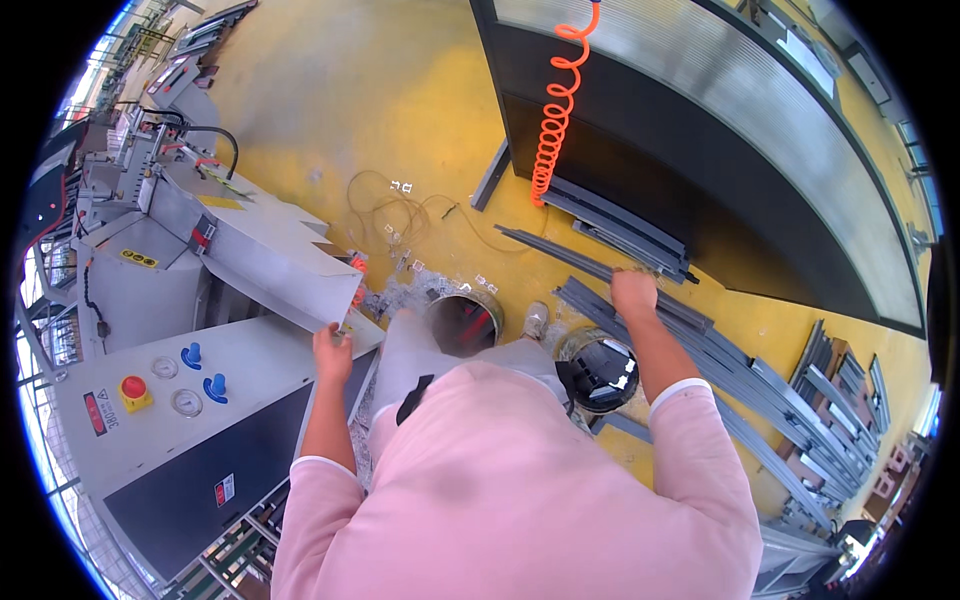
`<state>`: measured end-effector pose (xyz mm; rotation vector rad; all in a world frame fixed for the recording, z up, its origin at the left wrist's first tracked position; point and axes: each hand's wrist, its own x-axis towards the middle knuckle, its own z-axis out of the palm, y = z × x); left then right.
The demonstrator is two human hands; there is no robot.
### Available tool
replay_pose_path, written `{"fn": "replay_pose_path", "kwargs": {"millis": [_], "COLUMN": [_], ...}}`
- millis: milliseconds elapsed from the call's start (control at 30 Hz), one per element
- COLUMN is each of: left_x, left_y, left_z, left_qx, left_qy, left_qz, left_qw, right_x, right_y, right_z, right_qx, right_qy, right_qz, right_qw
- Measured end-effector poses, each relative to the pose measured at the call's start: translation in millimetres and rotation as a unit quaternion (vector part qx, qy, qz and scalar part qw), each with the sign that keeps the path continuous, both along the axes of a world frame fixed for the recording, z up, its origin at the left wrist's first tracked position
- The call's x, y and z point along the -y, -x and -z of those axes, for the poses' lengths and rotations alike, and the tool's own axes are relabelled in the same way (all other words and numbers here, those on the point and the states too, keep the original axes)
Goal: The person picks up a bundle of metal profiles, sorts through scrap metal in bins, and then places a long metal profile onto a miter saw to cut it.
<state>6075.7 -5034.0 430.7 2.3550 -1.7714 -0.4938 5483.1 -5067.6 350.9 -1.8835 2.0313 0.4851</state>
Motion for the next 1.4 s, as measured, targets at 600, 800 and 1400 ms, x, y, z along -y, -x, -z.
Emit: {"fn": "replay_pose_path", "kwargs": {"millis": [600, 800, 1400], "left_x": [204.4, 302.4, 549.0], "left_y": [26.3, -41.4, -186.2], "left_z": [34.7, 42.0, 121.6], "left_qx": [-0.231, -0.254, -0.350], "left_qy": [-0.170, -0.165, -0.202], "left_qz": [0.020, -0.032, -0.218], "left_qw": [0.958, 0.952, 0.888], "right_x": [215.4, 263.0, 692.6], "right_y": [-67.9, -119.1, -351.3], "right_z": [30.5, 32.1, 162.0], "right_qx": [0.021, 0.018, 0.113], "right_qy": [-0.093, -0.165, -0.239], "right_qz": [0.209, 0.222, 0.265], "right_qw": [0.973, 0.961, 0.927]}}
